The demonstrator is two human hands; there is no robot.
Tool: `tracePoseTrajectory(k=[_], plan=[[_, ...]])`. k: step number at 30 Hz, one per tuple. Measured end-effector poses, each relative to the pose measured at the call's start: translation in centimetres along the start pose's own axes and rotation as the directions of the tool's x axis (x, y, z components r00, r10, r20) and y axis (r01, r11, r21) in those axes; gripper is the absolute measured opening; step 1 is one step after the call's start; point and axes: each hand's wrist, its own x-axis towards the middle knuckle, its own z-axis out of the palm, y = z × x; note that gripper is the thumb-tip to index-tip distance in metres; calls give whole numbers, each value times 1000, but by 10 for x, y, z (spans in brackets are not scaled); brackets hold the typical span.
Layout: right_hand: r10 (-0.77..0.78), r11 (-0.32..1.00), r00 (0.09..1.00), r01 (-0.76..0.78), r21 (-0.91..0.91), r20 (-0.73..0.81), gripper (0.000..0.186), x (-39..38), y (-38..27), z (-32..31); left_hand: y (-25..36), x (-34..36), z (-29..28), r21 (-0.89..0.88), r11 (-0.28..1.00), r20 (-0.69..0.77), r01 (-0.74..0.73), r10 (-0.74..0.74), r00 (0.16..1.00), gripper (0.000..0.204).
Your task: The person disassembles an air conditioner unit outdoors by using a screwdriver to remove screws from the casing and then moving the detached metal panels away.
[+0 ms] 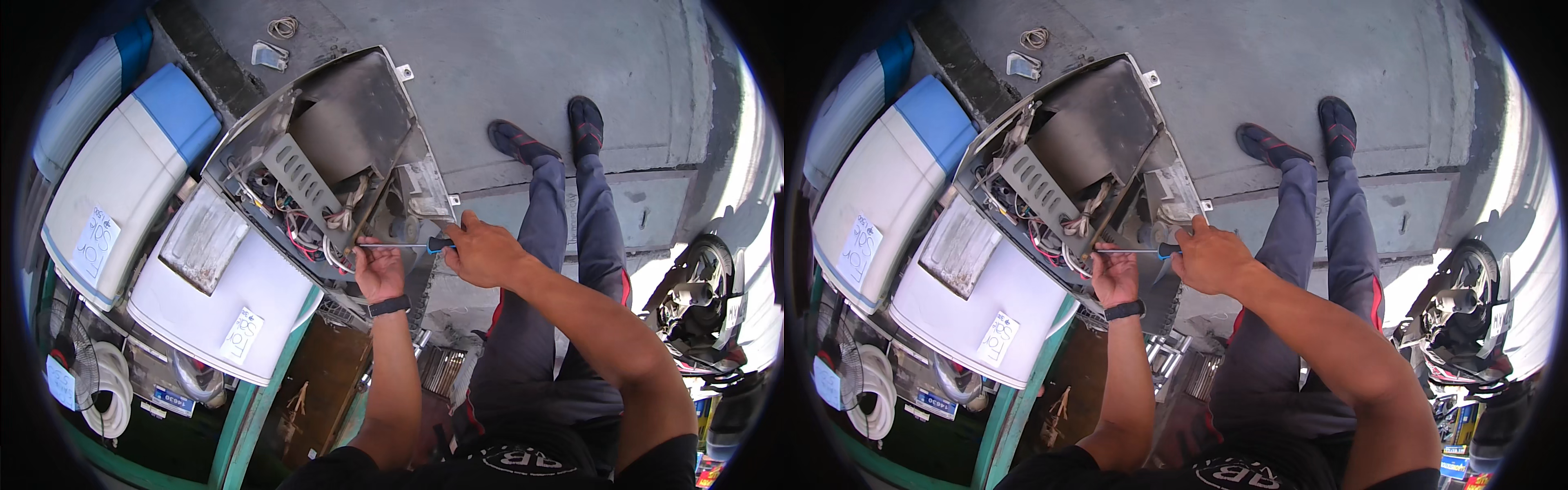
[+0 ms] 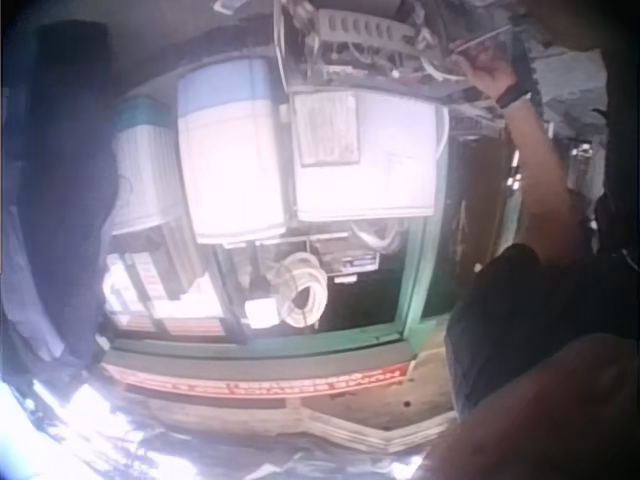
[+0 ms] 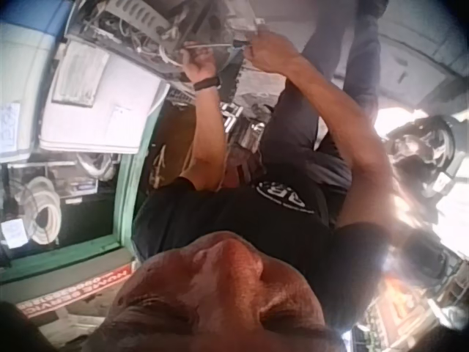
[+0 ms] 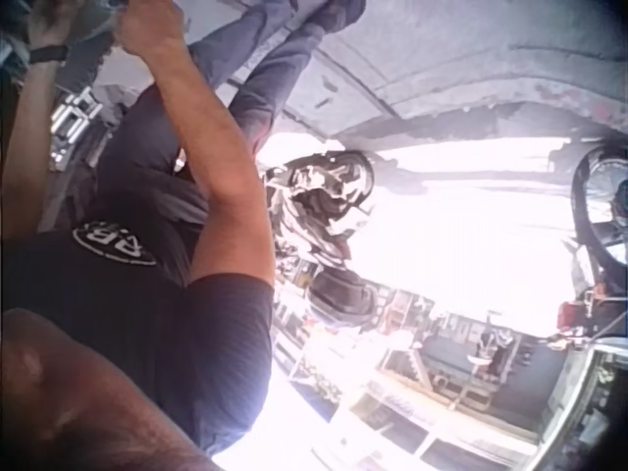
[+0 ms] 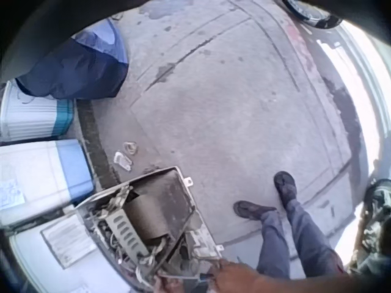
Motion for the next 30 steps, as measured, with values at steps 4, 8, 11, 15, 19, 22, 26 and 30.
tracePoseTrajectory(k=[4,8,11,15,19,22,26,30], plan=[[-150,989,984,150,-6,-92,50,-4,2,-1,-2,-3,1,-34,999,0,17,-17,1000,18],[0,1000,999,0,3,47,46,-4,-16,-12,-2,-5,5,-123,992,3,33,-33,999,16],[-54,997,992,48,-56,-111,47,-5,-3,13,-4,-9,11,-172,984,-6,40,-42,999,15],[-93,992,995,91,-88,-24,43,-9,-18,-9,-7,-8,6,-197,980,-7,25,-27,1000,15],[-24,996,999,28,-85,49,35,-11,-33,-17,-14,-8,7,-236,972,-27,17,-24,999,17],[-109,974,991,90,-207,-82,40,-7,-10,9,-19,-4,6,-261,965,-27,16,-24,999,19],[-171,967,981,149,-204,-95,45,-7,-17,10,-19,-1,-3,-317,949,-25,-4,-4,1000,18],[-38,975,999,36,-217,-1,45,-9,-43,1,-16,-5,10,-363,931,-61,-29,7,998,13]])
